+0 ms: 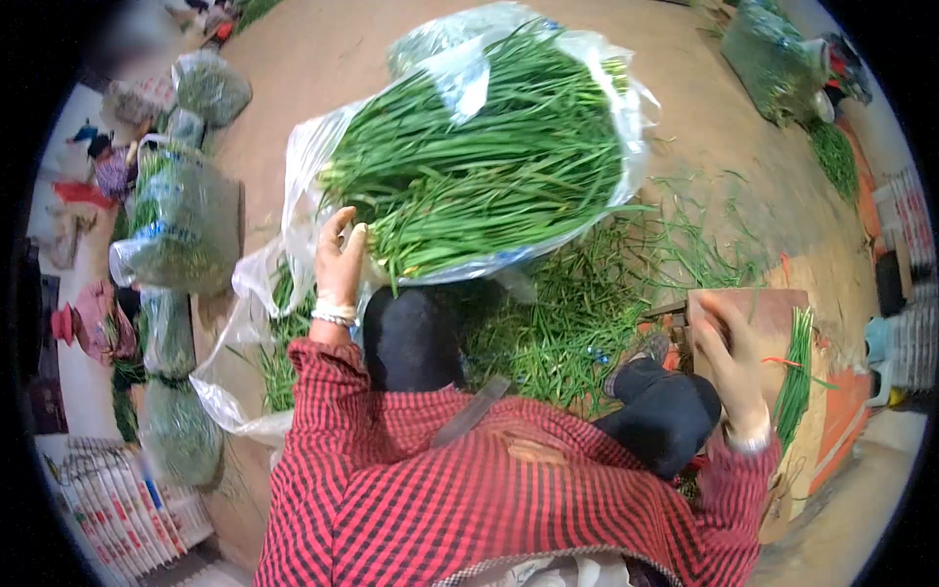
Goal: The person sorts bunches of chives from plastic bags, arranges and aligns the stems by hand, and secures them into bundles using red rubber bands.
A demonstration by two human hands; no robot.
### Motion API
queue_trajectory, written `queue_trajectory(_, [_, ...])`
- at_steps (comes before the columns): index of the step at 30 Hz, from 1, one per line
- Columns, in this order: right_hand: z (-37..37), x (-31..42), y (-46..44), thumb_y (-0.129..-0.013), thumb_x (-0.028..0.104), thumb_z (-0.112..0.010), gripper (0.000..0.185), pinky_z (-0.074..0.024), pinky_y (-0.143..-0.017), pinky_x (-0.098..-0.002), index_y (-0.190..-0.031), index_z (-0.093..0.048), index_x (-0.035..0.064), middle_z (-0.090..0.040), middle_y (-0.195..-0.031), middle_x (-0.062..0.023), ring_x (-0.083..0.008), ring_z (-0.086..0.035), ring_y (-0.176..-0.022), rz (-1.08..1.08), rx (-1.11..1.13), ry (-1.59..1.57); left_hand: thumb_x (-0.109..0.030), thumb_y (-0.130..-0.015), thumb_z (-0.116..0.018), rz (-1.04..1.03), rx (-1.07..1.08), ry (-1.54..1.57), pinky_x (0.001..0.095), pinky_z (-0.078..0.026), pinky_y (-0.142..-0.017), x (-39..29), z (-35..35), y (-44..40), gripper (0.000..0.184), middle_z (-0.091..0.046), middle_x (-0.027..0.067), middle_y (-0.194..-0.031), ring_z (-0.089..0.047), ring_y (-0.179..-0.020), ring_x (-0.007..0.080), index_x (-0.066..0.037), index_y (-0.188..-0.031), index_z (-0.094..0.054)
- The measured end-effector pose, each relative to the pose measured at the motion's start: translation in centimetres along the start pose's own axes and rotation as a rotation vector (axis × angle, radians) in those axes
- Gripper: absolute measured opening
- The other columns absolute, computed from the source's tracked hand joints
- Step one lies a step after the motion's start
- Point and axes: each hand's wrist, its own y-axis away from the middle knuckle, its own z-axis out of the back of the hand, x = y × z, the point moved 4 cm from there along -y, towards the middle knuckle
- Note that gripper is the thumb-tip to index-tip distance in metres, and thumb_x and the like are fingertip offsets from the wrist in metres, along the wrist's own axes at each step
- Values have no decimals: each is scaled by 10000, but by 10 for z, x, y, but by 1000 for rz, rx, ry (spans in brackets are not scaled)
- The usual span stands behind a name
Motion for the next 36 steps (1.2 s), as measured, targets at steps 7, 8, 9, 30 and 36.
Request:
queue_trajectory(7, [-266,97,-109,-791,288,-680,632,-351,-1092,-410,-1334,-474,38,-442,-1402,-187,-342,-413,-1311,933,465,701,-438,-787,-734,365,93,42,359,-463,-943,67,19,31,777,-618,196,-1158,-600,-1085,274,32,-1339,-455])
queue_trajectory(8, [-296,101,-116,-751,295,-728,742,-310,-1119,-411,-1373,-431,21,-417,-1421,-197,-357,-373,-1337,961,512,762,-438,-787,-734,378,92,47,359,-463,-943,63,18,27,777,-618,196,-1158,-600,-1085,274,32,-1339,-455])
queue_trajectory(9, [-324,98,-123,-727,350,-738,841,-276,-1137,-410,-1402,-375,6,-384,-1439,-218,-366,-343,-1355,1004,554,792,-444,-773,-744,447,197,56,359,-465,-935,56,16,24,798,-623,197,-1145,-606,-1074,272,37,-1337,-449])
queue_trajectory(30, [-375,54,-114,-654,226,-755,949,-428,-907,-445,-1457,-278,60,-536,-1124,-119,-276,-554,-1036,909,358,1332,53,-784,-574,285,210,640,192,-426,-652,53,17,32,570,-547,-25,-859,-477,-702,35,-39,-1328,-428])
queue_trajectory(36, [-339,68,-132,-614,235,-792,976,-478,-863,-411,-1446,-296,118,-534,-1106,-158,-308,-563,-1008,596,527,1015,44,-796,-604,263,102,581,194,-429,-692,53,16,33,655,-540,-30,-853,-485,-734,45,-47,-1403,-375])
